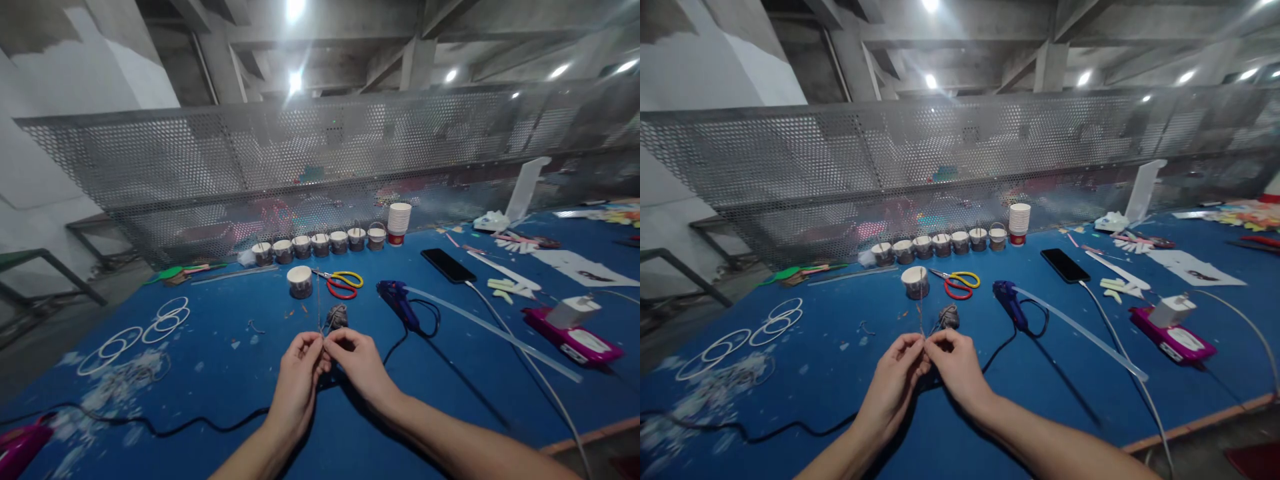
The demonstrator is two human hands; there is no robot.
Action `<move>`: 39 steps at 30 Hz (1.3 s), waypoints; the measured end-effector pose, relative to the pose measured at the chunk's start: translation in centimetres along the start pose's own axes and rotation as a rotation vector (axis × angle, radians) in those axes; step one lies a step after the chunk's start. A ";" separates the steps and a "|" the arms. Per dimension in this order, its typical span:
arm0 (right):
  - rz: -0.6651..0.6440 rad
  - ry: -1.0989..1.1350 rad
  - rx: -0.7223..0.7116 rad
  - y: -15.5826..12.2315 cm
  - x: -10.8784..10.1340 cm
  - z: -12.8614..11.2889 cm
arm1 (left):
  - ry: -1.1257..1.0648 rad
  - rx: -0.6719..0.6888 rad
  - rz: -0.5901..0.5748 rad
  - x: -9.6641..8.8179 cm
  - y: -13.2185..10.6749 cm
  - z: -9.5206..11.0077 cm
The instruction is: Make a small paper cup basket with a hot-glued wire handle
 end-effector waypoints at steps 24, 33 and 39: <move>0.062 -0.113 0.156 -0.1 -1.0 0.9 | 0.011 -0.241 0.040 -0.9 0.2 -0.9; 0.055 -0.081 0.132 -0.1 -1.3 0.6 | 0.098 -0.185 0.043 -1.2 0.4 -0.7; 0.004 -0.097 0.152 -0.2 -1.3 0.7 | 0.119 -0.171 0.025 -1.2 0.6 -0.7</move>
Point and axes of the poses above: each hand's wrist, its own y-axis towards the middle knuckle, its own x-axis out of the palm, z = x × y, the point moved 5 cm from there along y, towards the middle knuckle, and after that the axes turned 2 degrees about y, right-handed, at the moved point
